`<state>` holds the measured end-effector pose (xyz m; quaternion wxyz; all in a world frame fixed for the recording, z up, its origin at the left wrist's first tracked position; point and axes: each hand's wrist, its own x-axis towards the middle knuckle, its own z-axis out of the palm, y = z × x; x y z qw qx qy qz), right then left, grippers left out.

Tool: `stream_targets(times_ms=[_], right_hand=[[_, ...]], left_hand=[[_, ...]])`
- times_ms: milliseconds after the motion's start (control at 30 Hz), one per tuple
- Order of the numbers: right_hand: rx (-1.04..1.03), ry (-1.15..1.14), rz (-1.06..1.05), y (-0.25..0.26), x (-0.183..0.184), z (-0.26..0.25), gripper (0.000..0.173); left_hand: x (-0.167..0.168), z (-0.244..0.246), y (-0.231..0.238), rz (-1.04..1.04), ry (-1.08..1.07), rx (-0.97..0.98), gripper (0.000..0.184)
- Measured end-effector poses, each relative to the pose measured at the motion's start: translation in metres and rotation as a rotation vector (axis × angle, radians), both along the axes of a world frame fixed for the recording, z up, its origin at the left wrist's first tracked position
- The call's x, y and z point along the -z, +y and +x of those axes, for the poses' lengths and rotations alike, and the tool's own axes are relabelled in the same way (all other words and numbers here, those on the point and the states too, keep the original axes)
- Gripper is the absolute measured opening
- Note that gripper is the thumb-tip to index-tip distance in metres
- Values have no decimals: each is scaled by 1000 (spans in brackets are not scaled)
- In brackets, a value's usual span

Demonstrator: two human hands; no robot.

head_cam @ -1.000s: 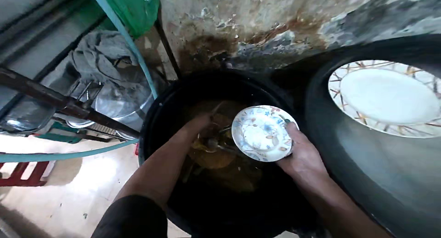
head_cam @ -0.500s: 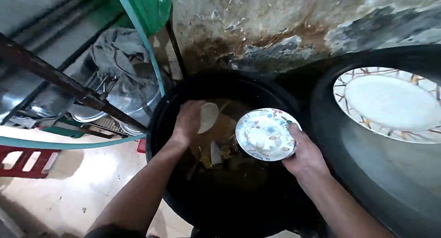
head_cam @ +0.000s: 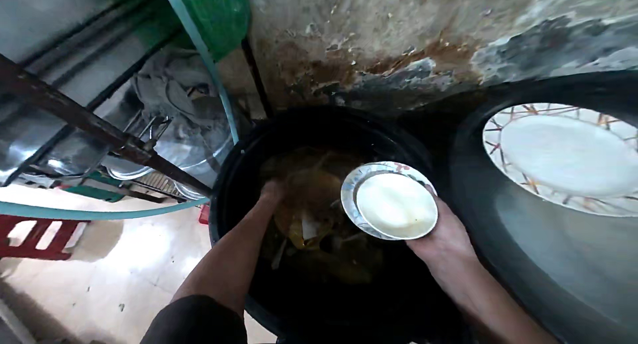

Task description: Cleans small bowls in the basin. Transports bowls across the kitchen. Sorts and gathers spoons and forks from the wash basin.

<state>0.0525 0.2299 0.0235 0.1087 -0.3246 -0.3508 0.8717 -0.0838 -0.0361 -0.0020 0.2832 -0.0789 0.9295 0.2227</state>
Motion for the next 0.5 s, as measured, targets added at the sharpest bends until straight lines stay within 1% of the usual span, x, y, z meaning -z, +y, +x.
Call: stream_targets(times_ms=[67,133,200,267,333,433,500], right_hand=[[10,-19,-5,-1,-2,-1,39],[16,-31,-8,-2,-3,-1,39],[14,-32,-6,-2,-4,-1,38],[3,-16,-12,-1,-3,-2,38],[-9,-10,-14,0,-2,-1,37],[-10,-27,-3,-2,-2,-2,37],[-5,-38,13,-2,-3,-3,37]], left_hand=[[8,6,0,83,11,-92,43],[10,11,-4,233,-10,-183,44],[9,16,-14,411,-65,-299,43],[10,22,-22,590,-136,-440,46],[5,28,-26,722,-229,-520,48],[0,33,-31,853,-267,-470,39],[-11,34,-27,842,-180,-438,36]])
